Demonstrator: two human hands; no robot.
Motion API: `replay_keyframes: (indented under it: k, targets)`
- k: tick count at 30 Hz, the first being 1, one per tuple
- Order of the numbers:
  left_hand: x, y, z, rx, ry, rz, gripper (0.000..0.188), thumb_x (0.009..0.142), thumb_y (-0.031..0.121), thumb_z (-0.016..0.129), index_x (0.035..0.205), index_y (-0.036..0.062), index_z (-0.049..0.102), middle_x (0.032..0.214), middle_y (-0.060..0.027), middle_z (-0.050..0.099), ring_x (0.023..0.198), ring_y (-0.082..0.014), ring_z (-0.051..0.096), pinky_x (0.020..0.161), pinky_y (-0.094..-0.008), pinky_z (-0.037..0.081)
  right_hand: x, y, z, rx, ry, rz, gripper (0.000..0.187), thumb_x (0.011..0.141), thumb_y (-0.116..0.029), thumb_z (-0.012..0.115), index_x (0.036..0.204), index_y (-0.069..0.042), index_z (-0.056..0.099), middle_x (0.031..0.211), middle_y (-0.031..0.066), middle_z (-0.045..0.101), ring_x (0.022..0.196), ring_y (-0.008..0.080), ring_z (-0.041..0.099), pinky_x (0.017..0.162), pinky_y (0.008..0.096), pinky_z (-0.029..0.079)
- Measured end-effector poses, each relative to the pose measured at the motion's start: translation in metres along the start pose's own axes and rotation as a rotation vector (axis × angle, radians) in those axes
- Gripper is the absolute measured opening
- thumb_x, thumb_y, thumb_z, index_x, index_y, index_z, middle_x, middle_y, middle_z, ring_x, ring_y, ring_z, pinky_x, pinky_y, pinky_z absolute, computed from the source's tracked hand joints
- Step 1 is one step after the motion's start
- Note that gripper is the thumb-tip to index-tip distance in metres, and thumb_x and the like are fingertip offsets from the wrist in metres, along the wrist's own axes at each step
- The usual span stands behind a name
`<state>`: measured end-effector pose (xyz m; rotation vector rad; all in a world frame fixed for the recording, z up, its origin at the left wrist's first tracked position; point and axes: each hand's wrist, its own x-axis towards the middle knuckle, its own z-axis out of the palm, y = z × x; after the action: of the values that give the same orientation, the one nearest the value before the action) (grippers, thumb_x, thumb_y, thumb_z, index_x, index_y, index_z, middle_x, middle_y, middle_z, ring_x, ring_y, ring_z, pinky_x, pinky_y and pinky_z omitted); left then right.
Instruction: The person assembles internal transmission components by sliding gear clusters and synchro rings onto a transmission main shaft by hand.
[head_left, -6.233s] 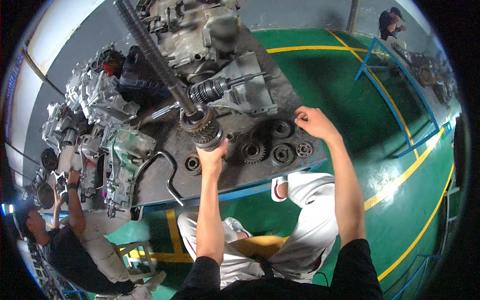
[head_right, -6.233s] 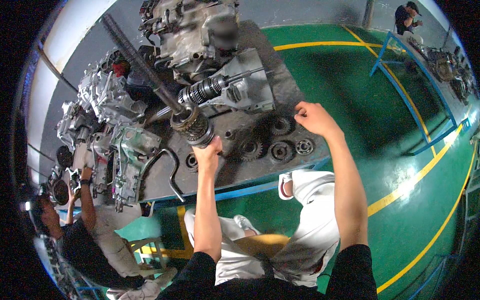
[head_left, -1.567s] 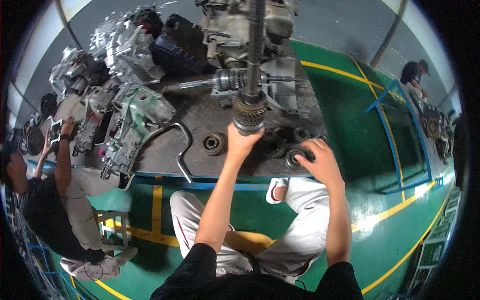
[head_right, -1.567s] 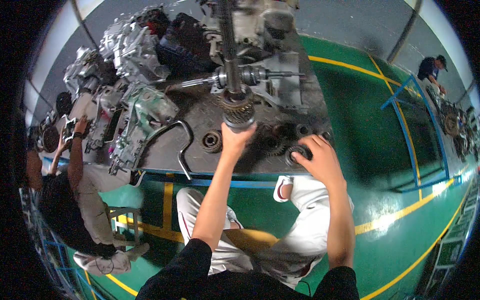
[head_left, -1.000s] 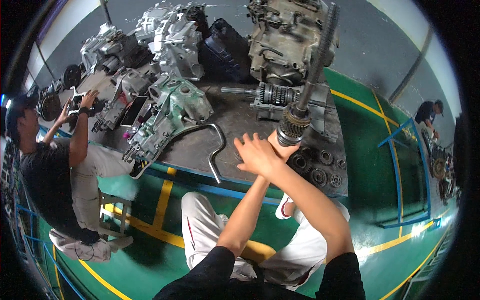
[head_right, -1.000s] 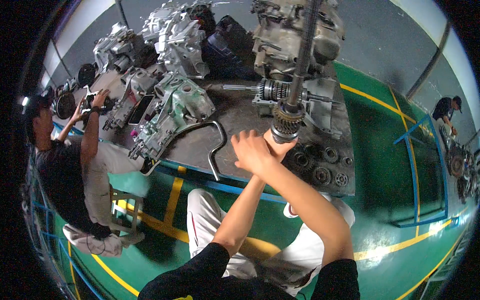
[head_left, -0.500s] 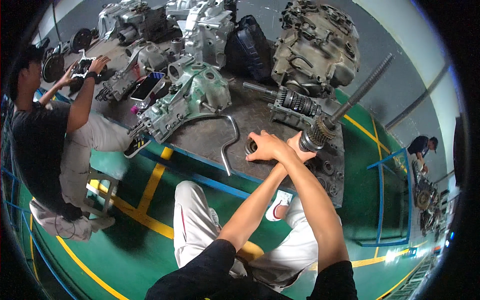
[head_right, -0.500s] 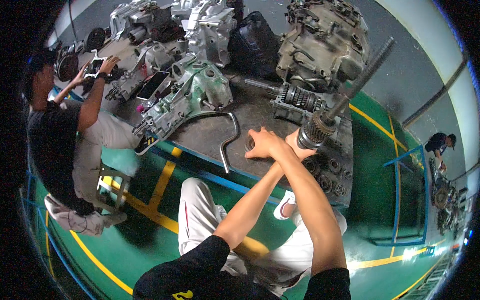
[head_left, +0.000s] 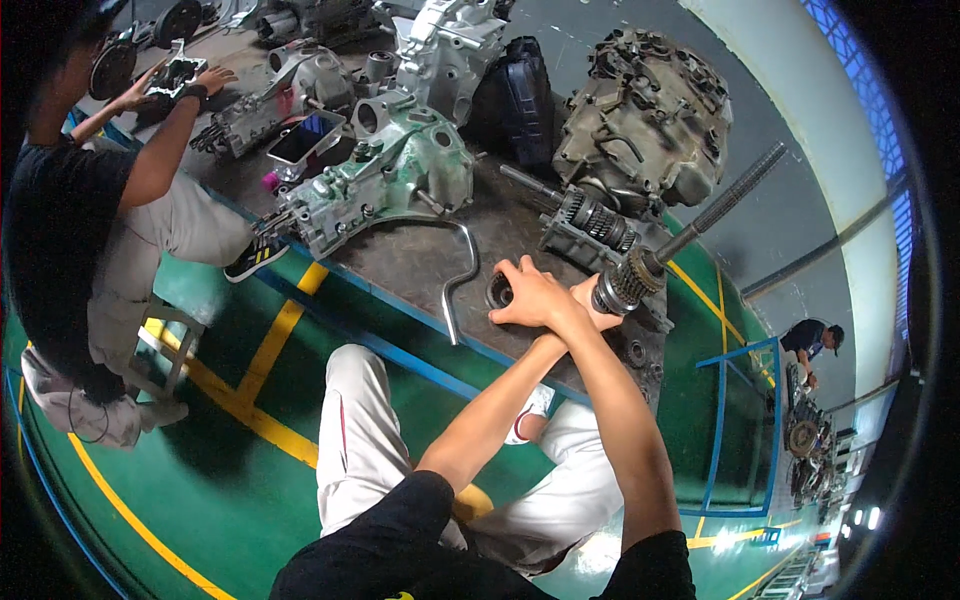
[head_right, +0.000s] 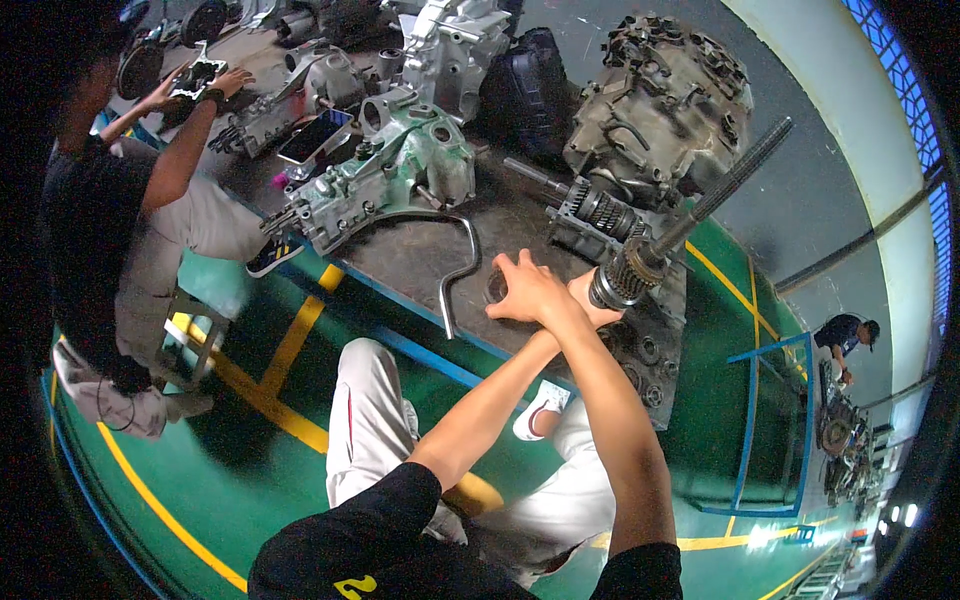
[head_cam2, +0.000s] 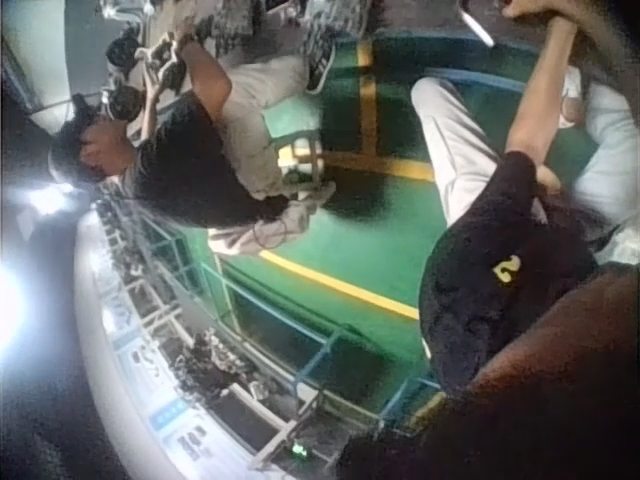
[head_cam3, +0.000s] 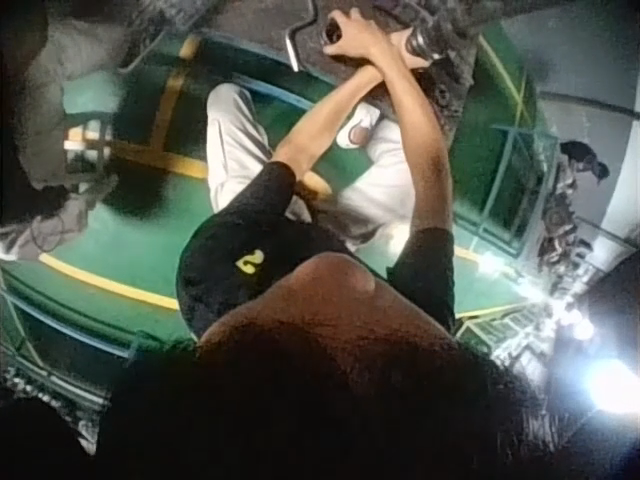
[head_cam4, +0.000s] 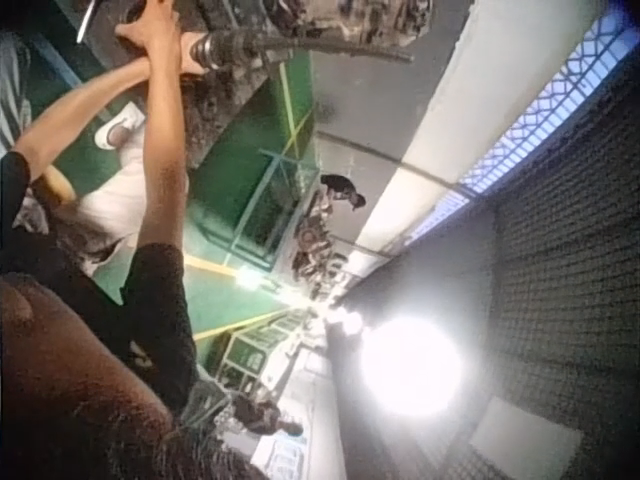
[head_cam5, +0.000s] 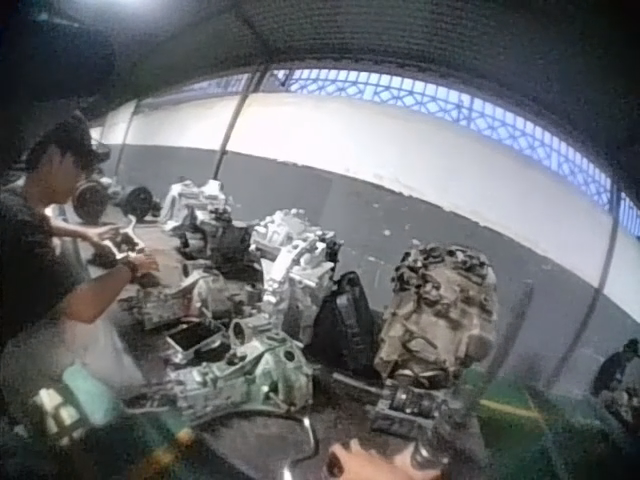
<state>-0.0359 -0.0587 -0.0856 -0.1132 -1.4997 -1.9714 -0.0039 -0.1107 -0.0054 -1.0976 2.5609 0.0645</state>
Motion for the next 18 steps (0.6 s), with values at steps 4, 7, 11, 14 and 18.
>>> replay_keyframes:
  k: [4,7,11,14,18]
  targets:
    - [-0.004,-0.010,-0.007,0.059,-0.002,-0.002,0.054,0.061,0.016,0.088,0.110,0.0053,0.068,0.099,-0.0132,0.077,0.091,-0.0265,0.075,0.085,-0.0394,0.057,0.000,-0.002,-0.004,0.025,0.012,-0.016,0.084,0.069,-0.043,0.085,0.142,-0.020,0.052,0.142,0.0289,0.049,0.121,0.0552,0.060,0.104,0.0552,0.052]
    - [-0.010,-0.013,-0.012,0.067,-0.014,-0.016,0.054,0.061,0.016,0.088,0.110,0.0051,0.068,0.099,-0.0135,0.077,0.090,-0.0265,0.075,0.085,-0.0394,0.057,0.003,0.001,-0.010,0.062,0.104,-0.038,0.078,0.073,-0.046,0.083,0.141,-0.022,0.052,0.135,0.0262,0.053,0.123,0.0517,0.058,0.104,0.0550,0.049]
    - [-0.008,-0.010,-0.013,0.062,-0.026,-0.009,0.055,0.061,0.016,0.088,0.110,0.0049,0.068,0.099,-0.0138,0.077,0.090,-0.0264,0.075,0.084,-0.0393,0.057,0.027,0.002,-0.015,0.137,0.255,0.047,0.084,0.074,-0.045,0.082,0.146,-0.016,0.051,0.140,0.0276,0.051,0.119,0.0538,0.061,0.101,0.0558,0.052]
    - [-0.005,-0.007,-0.010,0.048,-0.031,-0.001,0.055,0.060,0.015,0.088,0.110,0.0048,0.068,0.099,-0.0140,0.077,0.090,-0.0264,0.075,0.084,-0.0393,0.058,0.047,0.002,-0.008,0.073,0.244,0.186,0.086,0.076,-0.048,0.083,0.148,-0.013,0.050,0.143,0.0286,0.050,0.123,0.0520,0.060,0.104,0.0562,0.051]
    - [-0.004,0.000,0.002,0.002,-0.058,0.007,0.055,0.060,0.015,0.088,0.111,0.0046,0.068,0.099,-0.0143,0.077,0.090,-0.0263,0.075,0.084,-0.0392,0.058,0.064,0.035,0.019,0.118,0.302,0.128,0.082,0.081,-0.049,0.080,0.147,-0.010,0.050,0.140,0.0294,0.054,0.126,0.0508,0.058,0.104,0.0568,0.050]
